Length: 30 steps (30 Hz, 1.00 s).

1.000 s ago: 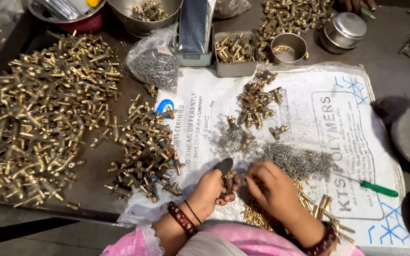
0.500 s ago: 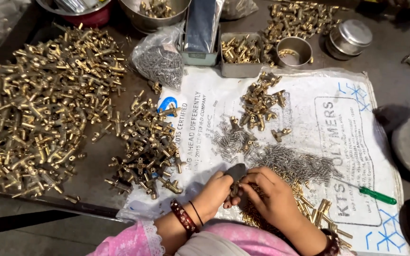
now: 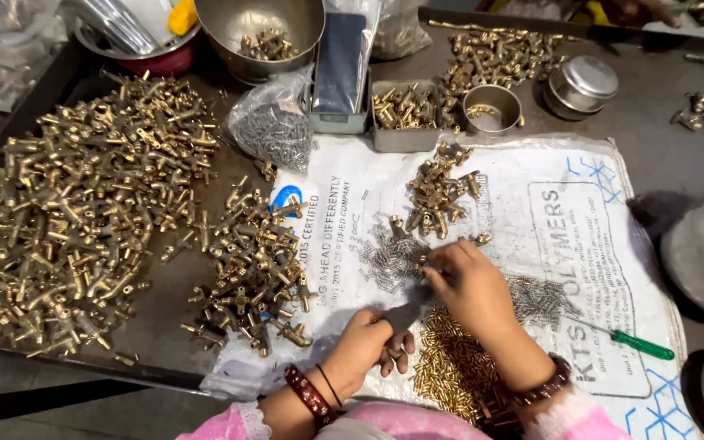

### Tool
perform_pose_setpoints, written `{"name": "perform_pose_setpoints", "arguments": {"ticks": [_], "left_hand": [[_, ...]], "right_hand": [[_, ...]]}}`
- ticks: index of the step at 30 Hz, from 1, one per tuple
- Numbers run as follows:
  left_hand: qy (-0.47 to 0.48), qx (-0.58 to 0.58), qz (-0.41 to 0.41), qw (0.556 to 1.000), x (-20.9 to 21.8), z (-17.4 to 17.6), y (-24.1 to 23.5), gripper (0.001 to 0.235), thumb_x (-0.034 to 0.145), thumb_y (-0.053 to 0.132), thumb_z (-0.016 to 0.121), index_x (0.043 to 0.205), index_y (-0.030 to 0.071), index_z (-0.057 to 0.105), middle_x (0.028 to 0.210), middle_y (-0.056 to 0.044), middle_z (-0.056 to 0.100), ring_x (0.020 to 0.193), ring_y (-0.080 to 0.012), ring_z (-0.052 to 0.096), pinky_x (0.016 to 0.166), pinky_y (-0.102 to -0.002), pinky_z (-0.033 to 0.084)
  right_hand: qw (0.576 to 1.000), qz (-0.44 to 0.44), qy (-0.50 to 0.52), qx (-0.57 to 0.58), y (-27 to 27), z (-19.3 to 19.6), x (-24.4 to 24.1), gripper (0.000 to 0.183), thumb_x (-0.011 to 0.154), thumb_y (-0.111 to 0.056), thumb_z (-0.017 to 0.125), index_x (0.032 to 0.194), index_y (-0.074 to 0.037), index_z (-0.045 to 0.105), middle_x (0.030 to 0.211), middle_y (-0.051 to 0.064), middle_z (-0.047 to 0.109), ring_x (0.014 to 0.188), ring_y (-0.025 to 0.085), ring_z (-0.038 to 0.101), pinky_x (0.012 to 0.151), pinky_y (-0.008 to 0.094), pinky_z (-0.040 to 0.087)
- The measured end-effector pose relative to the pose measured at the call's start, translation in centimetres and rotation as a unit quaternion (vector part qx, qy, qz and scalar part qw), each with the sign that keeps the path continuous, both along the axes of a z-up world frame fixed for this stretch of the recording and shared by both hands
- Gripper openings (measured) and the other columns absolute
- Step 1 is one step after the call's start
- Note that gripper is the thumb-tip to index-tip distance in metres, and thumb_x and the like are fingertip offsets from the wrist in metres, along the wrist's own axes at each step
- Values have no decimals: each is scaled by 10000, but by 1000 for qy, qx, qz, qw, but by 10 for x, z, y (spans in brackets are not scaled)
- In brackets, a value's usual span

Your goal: Assembling small brass fittings by inserting springs and pins using a manual pressing aid.

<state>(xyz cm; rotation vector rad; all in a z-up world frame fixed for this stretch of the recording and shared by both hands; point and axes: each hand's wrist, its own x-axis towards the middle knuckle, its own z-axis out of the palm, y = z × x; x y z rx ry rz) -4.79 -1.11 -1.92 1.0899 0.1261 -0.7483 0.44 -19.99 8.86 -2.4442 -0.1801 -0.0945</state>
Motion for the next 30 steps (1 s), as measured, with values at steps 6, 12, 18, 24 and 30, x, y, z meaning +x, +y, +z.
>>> {"name": "perform_pose_setpoints", "arguments": {"ticks": [6,12,18,24,30], "left_hand": [[8,-53,27,998,26,9,14,299,1022,149,469,978,-55,683,820,-124,743,729,-195,742,617,-301,588],[-8,-103,-7,995,44,50,25,311,991,148,548,1282,87,638,993,-115,738,734,-190,729,559,-289,548],[-88,-49,69,993,36,7,22,383,970,24,546,1344,-3,626,927,-120,676,707,-151,663,596,-274,552],[-213,194,39,957,8,50,10,422,829,-14,624,1231,101,675,1039,-47,718,743,-125,643,590,-252,516],[-325,342,-50,880,-8,92,2,340,767,127,726,1105,114,758,852,-181,729,731,-293,695,669,-359,543]], "right_hand": [[996,-59,56,-44,0,-38,31,220,869,-184,772,1069,-93,752,1047,107,747,918,245,734,785,357,581],[968,-11,104,230,-28,-44,-6,220,843,-134,746,1052,-73,771,1051,102,787,949,211,758,847,323,619],[987,135,5,-92,11,-28,-28,212,793,-163,788,995,-105,756,1047,97,730,904,294,717,736,385,579],[994,85,51,-41,4,-18,-39,205,829,-129,763,1018,-76,701,940,84,708,821,249,721,696,371,592],[959,104,9,262,-10,-11,-63,147,843,-58,749,989,-49,757,979,77,784,950,210,748,849,347,592]]}}
